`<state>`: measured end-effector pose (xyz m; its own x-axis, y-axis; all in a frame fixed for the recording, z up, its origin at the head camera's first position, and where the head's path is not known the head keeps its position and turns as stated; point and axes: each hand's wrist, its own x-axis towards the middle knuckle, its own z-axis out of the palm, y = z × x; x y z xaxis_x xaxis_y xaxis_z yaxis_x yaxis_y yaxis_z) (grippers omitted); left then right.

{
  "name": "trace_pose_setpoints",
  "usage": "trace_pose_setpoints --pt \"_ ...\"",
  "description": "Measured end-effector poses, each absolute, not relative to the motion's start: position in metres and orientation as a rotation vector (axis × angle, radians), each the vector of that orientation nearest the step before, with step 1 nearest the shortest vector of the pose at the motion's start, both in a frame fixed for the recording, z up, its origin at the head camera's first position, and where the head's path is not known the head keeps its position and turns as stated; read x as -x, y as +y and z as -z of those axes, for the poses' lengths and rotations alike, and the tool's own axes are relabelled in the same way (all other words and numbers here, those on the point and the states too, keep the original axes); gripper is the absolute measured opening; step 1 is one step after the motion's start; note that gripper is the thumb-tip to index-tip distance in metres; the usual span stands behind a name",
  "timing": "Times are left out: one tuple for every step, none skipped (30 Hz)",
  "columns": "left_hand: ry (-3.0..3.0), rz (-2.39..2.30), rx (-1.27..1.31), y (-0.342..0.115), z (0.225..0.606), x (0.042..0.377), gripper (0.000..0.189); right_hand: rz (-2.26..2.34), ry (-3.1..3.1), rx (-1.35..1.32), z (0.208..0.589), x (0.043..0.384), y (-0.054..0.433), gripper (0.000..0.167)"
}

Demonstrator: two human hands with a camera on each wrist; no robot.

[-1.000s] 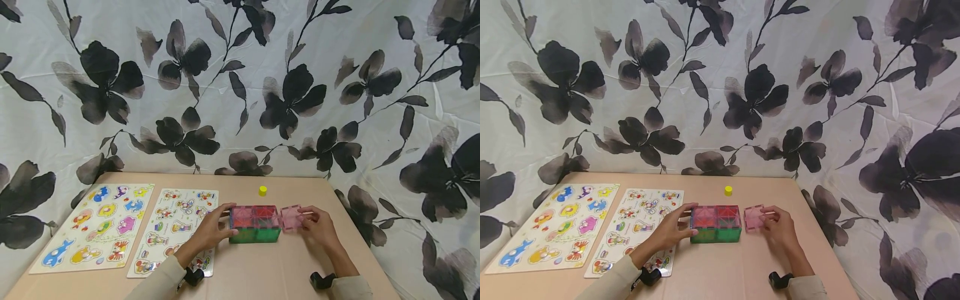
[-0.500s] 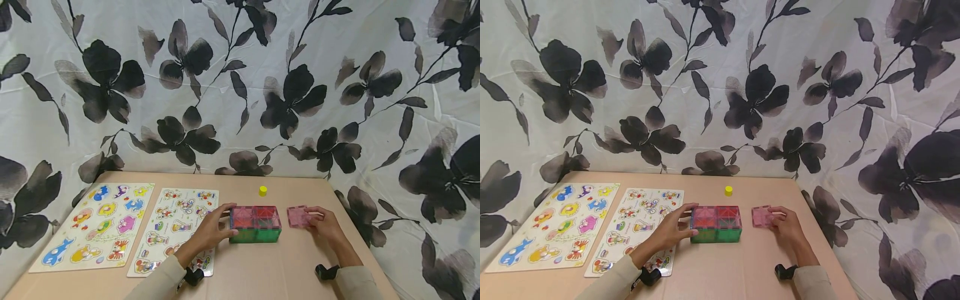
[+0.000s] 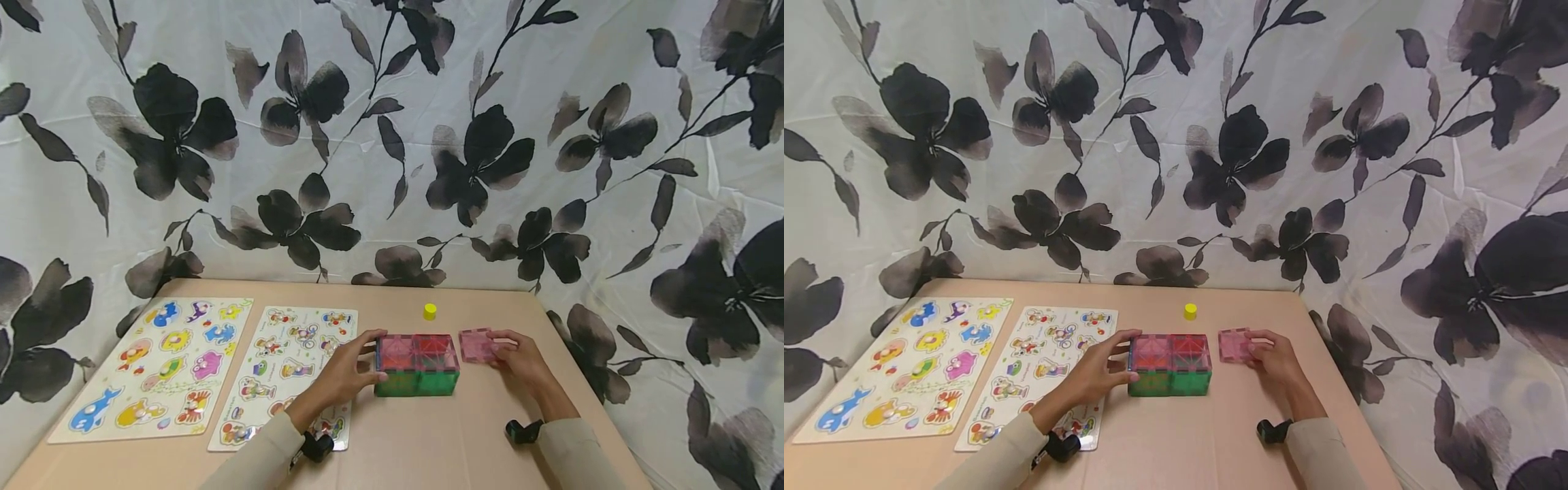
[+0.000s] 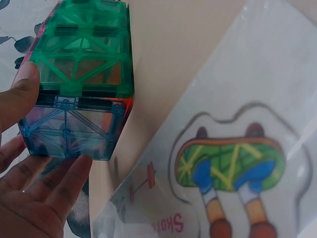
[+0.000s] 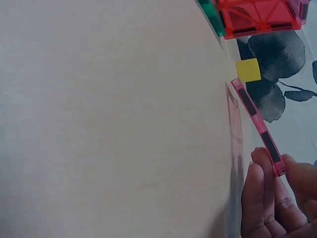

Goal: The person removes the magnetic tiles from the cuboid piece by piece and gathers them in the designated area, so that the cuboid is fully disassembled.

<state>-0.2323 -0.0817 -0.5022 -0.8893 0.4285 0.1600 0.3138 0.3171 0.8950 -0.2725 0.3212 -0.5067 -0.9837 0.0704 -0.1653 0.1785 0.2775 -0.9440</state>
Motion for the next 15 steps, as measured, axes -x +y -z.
trace_pose_setpoints --pt "2.459 -1.634 -0.689 -0.082 0.502 0.233 0.082 1.824 2.435 -0.237 0.507 0.274 0.320 0.035" --pt "2.450 -1.643 -0.693 -0.082 0.503 0.233 0.081 1.818 2.441 -0.232 0.507 0.276 0.319 0.035" --pt "2.444 -1.649 -0.697 -0.082 0.503 0.234 0.081 1.809 2.451 -0.229 0.508 0.278 0.318 0.035" --pt "2.434 -1.658 -0.702 -0.082 0.503 0.234 0.080 1.793 2.469 -0.227 0.508 0.279 0.318 0.034" --pt "2.427 -1.663 -0.705 -0.082 0.503 0.234 0.080 1.765 2.499 -0.234 0.509 0.280 0.317 0.033" --pt "2.423 -1.665 -0.708 -0.083 0.503 0.234 0.080 1.723 2.542 -0.229 0.509 0.280 0.317 0.032" --pt "2.422 -1.664 -0.709 -0.083 0.503 0.233 0.081 1.661 2.602 -0.224 0.509 0.280 0.317 0.031" --pt "2.422 -1.664 -0.713 -0.083 0.503 0.233 0.081 1.588 2.668 -0.212 0.509 0.280 0.317 0.030" --pt "2.427 -1.659 -0.714 -0.083 0.502 0.233 0.081 1.498 2.749 -0.195 0.508 0.278 0.317 0.028" --pt "2.431 -1.657 -0.723 -0.083 0.502 0.232 0.081 1.400 2.829 -0.177 0.507 0.277 0.317 0.027" --pt "2.437 -1.651 -0.724 -0.083 0.502 0.232 0.081 1.314 2.897 -0.167 0.506 0.274 0.316 0.026" --pt "2.442 -1.648 -0.730 -0.084 0.502 0.232 0.081 1.240 2.956 -0.147 0.504 0.272 0.315 0.025" --pt "2.447 -1.645 -0.732 -0.084 0.502 0.232 0.081 1.183 3.001 -0.134 0.502 0.269 0.314 0.024" --pt "2.449 -1.646 -0.739 -0.084 0.502 0.232 0.081 1.152 3.026 -0.113 0.499 0.265 0.311 0.024" --pt "2.447 -1.649 -0.739 -0.085 0.502 0.232 0.081 1.158 3.025 -0.090 0.497 0.262 0.308 0.024"
